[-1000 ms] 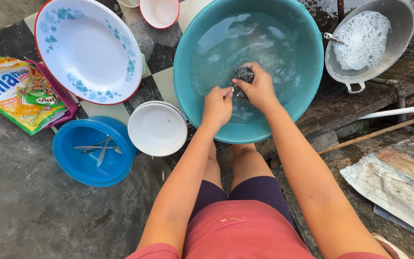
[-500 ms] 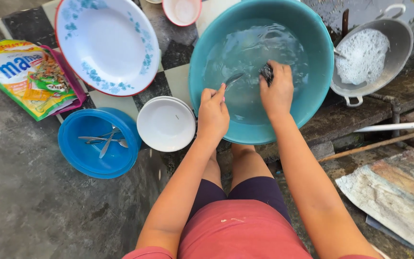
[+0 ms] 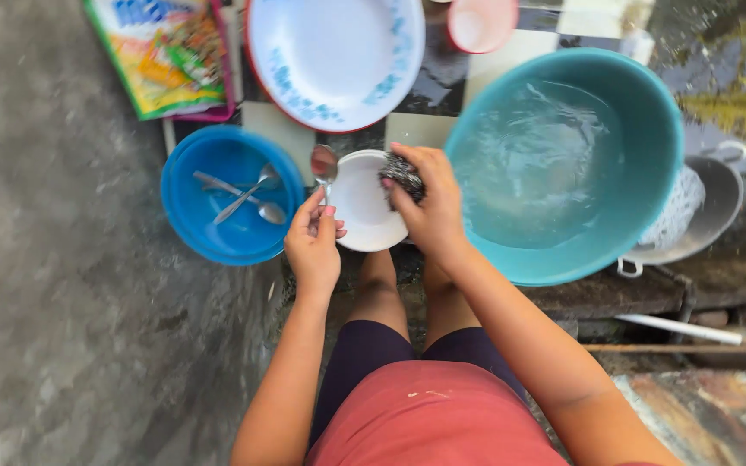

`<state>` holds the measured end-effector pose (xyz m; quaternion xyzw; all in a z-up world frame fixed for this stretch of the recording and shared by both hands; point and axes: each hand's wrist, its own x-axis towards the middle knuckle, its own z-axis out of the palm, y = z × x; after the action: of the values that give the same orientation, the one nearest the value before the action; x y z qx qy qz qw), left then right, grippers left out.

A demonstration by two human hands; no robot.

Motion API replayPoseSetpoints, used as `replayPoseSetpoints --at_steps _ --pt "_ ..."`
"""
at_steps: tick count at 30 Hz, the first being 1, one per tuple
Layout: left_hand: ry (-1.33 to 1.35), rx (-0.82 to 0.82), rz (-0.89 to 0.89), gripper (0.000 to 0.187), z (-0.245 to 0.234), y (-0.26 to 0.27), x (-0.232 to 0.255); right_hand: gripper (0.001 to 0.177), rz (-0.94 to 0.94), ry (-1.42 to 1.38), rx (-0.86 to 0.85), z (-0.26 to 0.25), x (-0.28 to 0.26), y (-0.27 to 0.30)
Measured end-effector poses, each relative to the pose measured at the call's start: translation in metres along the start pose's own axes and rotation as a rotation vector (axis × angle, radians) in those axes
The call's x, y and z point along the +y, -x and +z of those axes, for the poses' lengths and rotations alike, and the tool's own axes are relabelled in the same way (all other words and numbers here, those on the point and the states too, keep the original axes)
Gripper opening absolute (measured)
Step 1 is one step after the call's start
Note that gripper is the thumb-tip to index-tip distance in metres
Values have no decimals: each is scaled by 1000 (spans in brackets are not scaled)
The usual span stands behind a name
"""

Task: Washing and rinsing various dishes including bowls, plates, and utensils in a basin outdoors.

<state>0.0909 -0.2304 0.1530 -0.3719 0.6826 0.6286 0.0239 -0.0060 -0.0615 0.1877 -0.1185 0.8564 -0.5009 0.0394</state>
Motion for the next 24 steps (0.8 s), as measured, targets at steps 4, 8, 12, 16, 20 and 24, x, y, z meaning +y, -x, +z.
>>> replayPoseSetpoints --at_steps 4,8,12,16,20,24 --pt "339 182 -187 41 -45 -4 -53 47 124 -239 -114 78 -27 7" --pt "623 364 -280 48 -78 1 -84 42 622 -699 -392 137 -42 21" --pt "754 431 -311 47 -98 12 -78 39 700 -779 -360 171 -44 37" --pt "440 423 -24 43 -100 25 -72 40 808 -903 -323 159 -43 40" --pt "-230 422 262 36 -72 35 -15 37 748 -831 -123 108 -29 34" --pt "-77 31 374 28 -9 43 30 34 750 -844 305 32 18 40"
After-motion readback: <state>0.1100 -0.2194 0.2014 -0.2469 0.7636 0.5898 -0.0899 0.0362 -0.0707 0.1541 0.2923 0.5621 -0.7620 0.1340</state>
